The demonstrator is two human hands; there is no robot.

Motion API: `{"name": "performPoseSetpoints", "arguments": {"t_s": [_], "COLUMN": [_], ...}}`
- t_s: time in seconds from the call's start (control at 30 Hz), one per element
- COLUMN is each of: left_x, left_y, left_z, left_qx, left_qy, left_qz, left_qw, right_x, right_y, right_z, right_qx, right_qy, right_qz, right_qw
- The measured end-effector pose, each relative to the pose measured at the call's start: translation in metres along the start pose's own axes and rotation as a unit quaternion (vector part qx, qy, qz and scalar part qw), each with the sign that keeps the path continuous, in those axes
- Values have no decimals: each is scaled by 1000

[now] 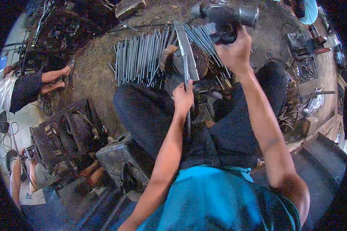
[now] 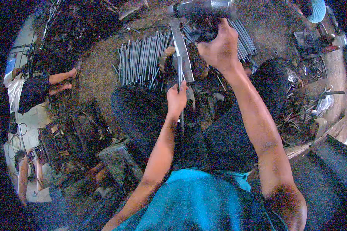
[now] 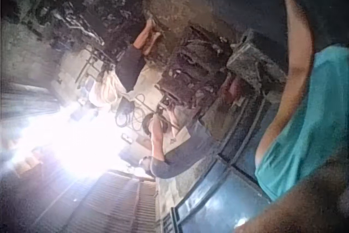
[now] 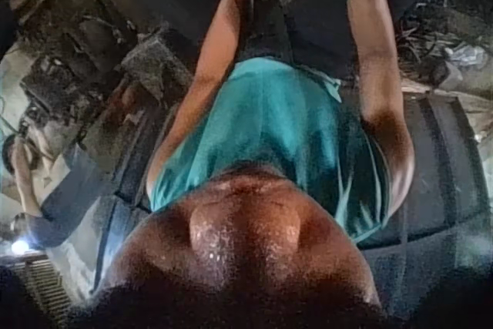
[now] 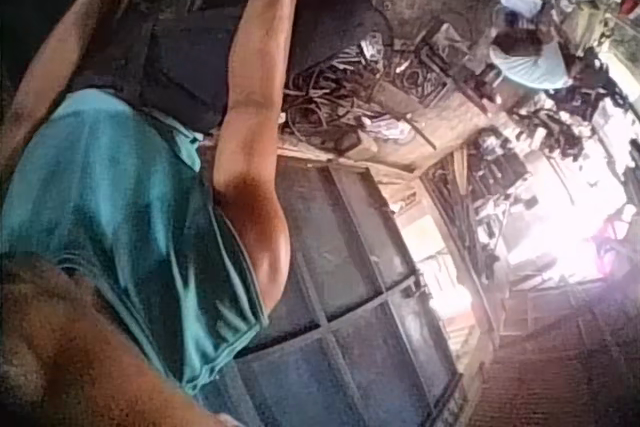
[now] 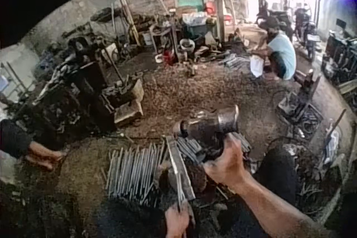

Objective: Hammering a metal rod against an anvil to shape or straighten it.

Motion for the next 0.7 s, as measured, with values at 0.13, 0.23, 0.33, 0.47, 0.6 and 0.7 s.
{"name": "performPoseSetpoints", "arguments": {"t_s": [0.13,0.23,0.33,0.47,0.6,0.7], "left_x": [-7,-8,-9,-9,-7,-15], "left_y": [-7,-10,-14,-6,-7,-7], "left_z": [-6,-16,-11,-27,-6,-8], "left_qx": [21,42,-1,23,21,82], "left_qy": [18,-5,-5,47,20,56], "left_qz": [-16,-20,-8,-45,-46,-107], "left_qw": [999,999,1000,998,999,989], "right_x": [-41,-106,-95,-64,-45,-47], "right_y": [24,51,38,13,10,33], "right_z": [30,75,86,44,27,33], "right_qx": [-47,-204,-184,-183,-117,-30], "right_qy": [79,226,221,217,138,91], "right_qz": [-72,-406,-344,-286,-126,-36], "right_qw": [993,862,894,915,975,995]}}
Point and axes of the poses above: each hand's wrist, its own y-axis away from the middle knuckle, its own x-axis out of the back of the hand, z = x × y, the point moved 8 cm from there along -y, towards the middle knuckle, and after that the axes turned 14 degrees about -z, right-handed, at the moved point
